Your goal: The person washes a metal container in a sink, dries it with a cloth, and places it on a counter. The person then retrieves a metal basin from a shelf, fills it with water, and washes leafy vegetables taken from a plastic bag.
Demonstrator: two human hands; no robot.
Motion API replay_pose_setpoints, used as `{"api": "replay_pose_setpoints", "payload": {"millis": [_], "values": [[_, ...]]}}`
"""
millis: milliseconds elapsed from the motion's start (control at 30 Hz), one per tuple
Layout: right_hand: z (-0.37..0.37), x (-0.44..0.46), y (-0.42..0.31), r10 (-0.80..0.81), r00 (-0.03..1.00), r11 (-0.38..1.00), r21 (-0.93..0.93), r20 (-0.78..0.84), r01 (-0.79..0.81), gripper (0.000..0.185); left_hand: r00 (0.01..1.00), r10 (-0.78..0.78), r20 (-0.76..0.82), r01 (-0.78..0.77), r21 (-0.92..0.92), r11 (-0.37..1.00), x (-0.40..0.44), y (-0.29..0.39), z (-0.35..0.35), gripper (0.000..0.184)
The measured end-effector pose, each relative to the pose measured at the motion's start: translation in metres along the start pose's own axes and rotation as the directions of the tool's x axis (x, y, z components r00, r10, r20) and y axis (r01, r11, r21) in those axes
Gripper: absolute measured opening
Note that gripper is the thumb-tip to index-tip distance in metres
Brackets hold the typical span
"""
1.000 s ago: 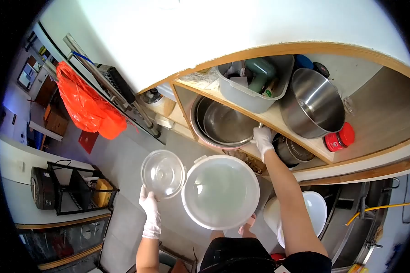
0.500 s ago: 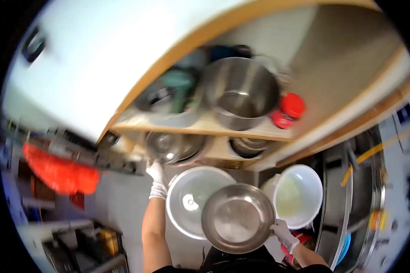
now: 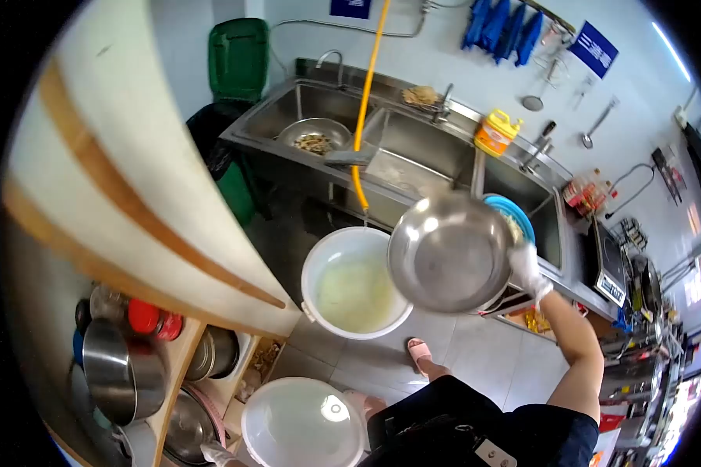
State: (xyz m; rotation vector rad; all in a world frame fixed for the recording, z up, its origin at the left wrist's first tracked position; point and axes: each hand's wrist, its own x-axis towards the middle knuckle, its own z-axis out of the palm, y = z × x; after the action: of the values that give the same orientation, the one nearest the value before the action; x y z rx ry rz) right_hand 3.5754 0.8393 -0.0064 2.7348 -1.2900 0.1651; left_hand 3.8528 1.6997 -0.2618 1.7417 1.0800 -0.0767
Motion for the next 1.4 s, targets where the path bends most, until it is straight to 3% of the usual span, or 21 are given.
{"api": "replay_pose_setpoints", "payload": {"millis": [33,167,233,300,367,433,500,633,700,767,800,833,900,1000,1133,1200,1233,1267,1300,1367,1400], "values": [[-0.03,0.02,-0.006,0.255,0.943,0.882,0.451,-0.214,-0.136,0.017,1.0,-0.014,0.013,0.014,-0.041,0.999,-0.018,0.001,0.009,0.043],[-0.083,0.111,0.019,0.165,0.877,0.961,0.273,-0.451,-0.04,0.011,0.987,-0.102,0.122,0.113,-0.086,0.99,-0.091,-0.022,0.055,0.042],[-0.087,0.151,0.027,0.056,0.816,0.975,0.209,-0.576,0.081,0.01,0.969,-0.138,0.204,0.154,-0.063,0.986,-0.131,-0.042,0.078,0.042],[-0.082,0.192,0.037,-0.13,0.72,0.982,0.013,-0.682,0.19,0.009,0.941,-0.179,0.286,0.189,-0.008,0.982,-0.178,-0.061,0.105,0.042],[-0.068,0.229,0.05,-0.215,0.764,0.971,-0.047,-0.609,0.235,0.011,0.906,-0.185,0.38,0.174,0.063,0.983,-0.226,-0.078,0.137,0.041],[-0.064,0.25,0.055,-0.35,0.693,0.934,-0.18,-0.63,0.308,0.006,0.877,-0.092,0.472,0.032,0.134,0.99,-0.279,-0.088,0.172,0.041],[-0.054,0.271,0.071,-0.437,0.647,0.888,-0.186,-0.625,0.421,0.009,0.831,0.03,0.555,-0.149,0.171,0.974,-0.34,-0.08,0.214,0.04],[-0.044,0.3,0.103,-0.525,0.615,0.841,-0.247,-0.588,0.482,0.008,0.636,0.217,0.74,-0.466,0.145,0.873,-0.476,-0.017,0.302,0.033],[-0.035,0.311,0.115,-0.467,0.626,0.872,-0.206,-0.625,0.445,0.006,0.42,0.435,0.797,-0.715,-0.005,0.699,-0.533,0.012,0.346,0.03],[-0.026,0.315,0.123,-0.264,0.701,0.932,0.01,-0.663,0.361,0.005,0.373,0.287,0.882,-0.679,0.048,0.732,-0.567,0.031,0.395,0.028],[-0.02,0.315,0.128,-0.156,0.732,0.944,0.119,-0.663,0.309,0.005,0.329,0.309,0.893,-0.623,-0.041,0.781,-0.587,0.038,0.42,0.029],[-0.003,0.318,0.134,-0.002,0.682,0.887,0.314,-0.732,0.339,0.005,0.283,0.333,0.9,-0.557,-0.129,0.821,-0.611,0.047,0.445,0.03],[0.024,0.318,0.145,0.256,0.776,0.782,0.595,-0.577,0.184,0.004,0.243,0.301,0.922,-0.454,-0.166,0.875,-0.664,0.081,0.488,0.032],[0.076,0.312,0.155,0.456,0.834,0.642,0.764,-0.31,-0.066,0.008,0.26,0.158,0.953,-0.204,-0.105,0.973,-0.706,0.109,0.566,0.045],[0.136,0.302,0.147,0.527,0.85,0.361,0.91,-0.019,-0.204,0.01,0.315,-0.12,0.941,0.02,0.12,0.993,-0.727,0.139,0.649,0.061],[0.15,0.302,0.138,0.511,0.853,0.303,0.906,0.108,-0.295,0.014,0.267,-0.173,0.948,-0.015,0.184,0.983,-0.706,0.134,0.683,0.06],[0.152,0.305,0.133,0.503,0.853,0.284,0.905,0.141,-0.317,0.015,0.284,-0.128,0.95,-0.009,0.137,0.991,-0.697,0.13,0.696,0.056],[0.174,0.314,0.134,0.443,0.878,0.275,0.905,0.182,-0.326,0.016,0.3,-0.083,0.95,-0.005,0.089,0.996,-0.693,0.13,0.706,0.051],[0.181,0.324,0.133,0.351,0.927,0.358,0.896,0.132,-0.263,0.021,0.359,-0.085,0.929,-0.093,0.127,0.988,-0.693,0.14,0.709,0.045],[0.183,0.362,0.138,0.214,0.953,0.613,0.73,0.214,-0.301,0.032,0.335,-0.094,0.938,0.058,0.079,0.995,-0.681,0.149,0.721,0.04],[0.173,0.385,0.135,0.212,0.97,0.699,0.675,0.116,-0.234,0.034,0.347,-0.098,0.933,0.062,0.081,0.995,-0.677,0.157,0.725,0.04]]}}
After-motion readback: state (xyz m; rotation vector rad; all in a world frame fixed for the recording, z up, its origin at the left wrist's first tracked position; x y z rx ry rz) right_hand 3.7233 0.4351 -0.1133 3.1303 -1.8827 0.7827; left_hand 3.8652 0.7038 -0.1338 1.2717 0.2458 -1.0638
